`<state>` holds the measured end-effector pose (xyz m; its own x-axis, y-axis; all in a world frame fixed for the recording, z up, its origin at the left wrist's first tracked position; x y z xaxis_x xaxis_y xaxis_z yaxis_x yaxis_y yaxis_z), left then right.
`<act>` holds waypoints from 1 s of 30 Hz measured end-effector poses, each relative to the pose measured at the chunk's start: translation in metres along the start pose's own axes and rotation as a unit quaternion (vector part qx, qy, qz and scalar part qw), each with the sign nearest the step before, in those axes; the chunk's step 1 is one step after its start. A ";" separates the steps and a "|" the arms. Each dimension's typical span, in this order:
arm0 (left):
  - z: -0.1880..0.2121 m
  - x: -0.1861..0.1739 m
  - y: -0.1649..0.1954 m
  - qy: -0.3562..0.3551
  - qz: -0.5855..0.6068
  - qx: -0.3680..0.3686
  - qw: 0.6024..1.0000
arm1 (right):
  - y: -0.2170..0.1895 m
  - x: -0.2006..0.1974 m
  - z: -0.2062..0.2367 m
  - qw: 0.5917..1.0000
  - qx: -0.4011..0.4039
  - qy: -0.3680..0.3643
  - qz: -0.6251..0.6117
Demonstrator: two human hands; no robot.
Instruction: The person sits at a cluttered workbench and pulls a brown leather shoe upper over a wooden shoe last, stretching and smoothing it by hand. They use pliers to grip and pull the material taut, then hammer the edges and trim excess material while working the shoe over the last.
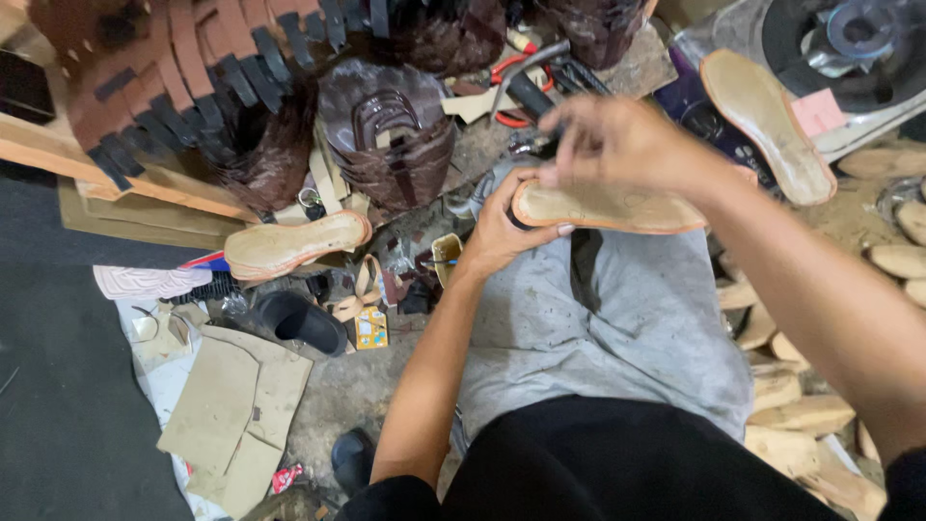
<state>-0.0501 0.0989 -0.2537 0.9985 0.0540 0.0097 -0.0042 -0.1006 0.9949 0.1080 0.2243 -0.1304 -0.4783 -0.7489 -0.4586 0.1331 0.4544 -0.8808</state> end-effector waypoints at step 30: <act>0.001 -0.005 0.000 -0.004 -0.020 0.022 1.000 | -0.062 0.016 0.058 0.978 0.045 0.189 -0.080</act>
<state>-0.0547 0.0980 -0.2538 0.9982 0.0509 -0.0305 0.0374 -0.1413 0.9893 0.1425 0.1566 -0.0898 -0.7835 -0.5679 -0.2520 0.0977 0.2880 -0.9526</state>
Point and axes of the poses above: each hand's wrist, its own z-axis away from the middle knuckle, its own x-axis out of the palm, y = z × x, the point moved 1 cm from there along -z, towards the middle knuckle, and after that the axes turned 5 degrees about -x, right-handed, at the moved point
